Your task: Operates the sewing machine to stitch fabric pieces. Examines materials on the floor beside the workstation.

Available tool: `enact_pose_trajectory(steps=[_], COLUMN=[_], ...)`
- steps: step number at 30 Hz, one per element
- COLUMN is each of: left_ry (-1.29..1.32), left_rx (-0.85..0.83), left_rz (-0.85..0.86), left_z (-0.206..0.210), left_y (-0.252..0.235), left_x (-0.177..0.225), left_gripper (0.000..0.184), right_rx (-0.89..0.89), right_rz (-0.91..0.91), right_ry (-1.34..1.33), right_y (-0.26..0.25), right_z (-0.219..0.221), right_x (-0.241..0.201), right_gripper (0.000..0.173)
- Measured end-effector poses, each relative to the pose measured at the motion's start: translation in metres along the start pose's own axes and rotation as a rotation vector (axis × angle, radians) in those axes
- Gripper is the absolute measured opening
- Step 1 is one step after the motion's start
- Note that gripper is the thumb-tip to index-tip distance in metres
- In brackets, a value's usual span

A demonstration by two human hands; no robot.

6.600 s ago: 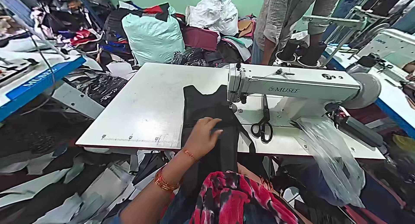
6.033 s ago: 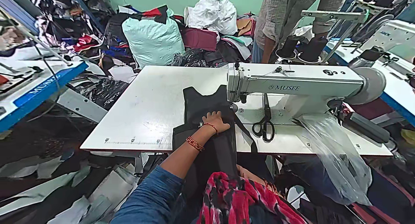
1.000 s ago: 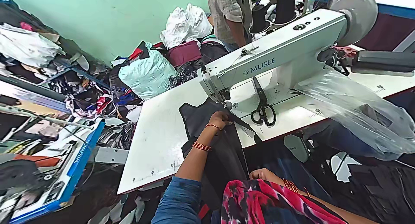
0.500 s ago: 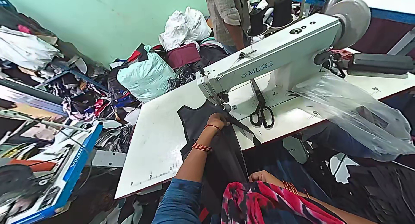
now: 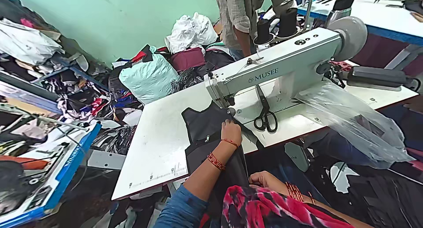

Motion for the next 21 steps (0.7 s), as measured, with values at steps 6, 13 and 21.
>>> enact_pose_trajectory(steps=[6,13,21], left_ry=[0.045,0.158,0.521], left_rx=[-0.111,-0.185,-0.135], left_rz=[-0.063,-0.141,0.129], left_z=[-0.007,-0.017,0.000], left_y=[0.007,0.011,-0.004], left_x=[0.000,0.005,-0.054], left_gripper=[0.060,0.037,0.033], right_rx=[0.053,-0.002,0.049], right_rz=[-0.060,0.000,0.322], right_ry=[0.023,0.083,0.571], right_y=[0.002,0.000,-0.038], right_z=[-0.011,-0.017,-0.083], right_x=[-0.018,-0.032,-0.054], right_gripper=[0.020,0.020,0.032])
Point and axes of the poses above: each hand's wrist, its own y-axis away from the middle knuckle, its own z-axis out of the palm, x = y × z, the point moved 3 cm from there along -y, towards the middle knuckle, and after that the axes turned 11 degrees about y, right-handed, at the moved point
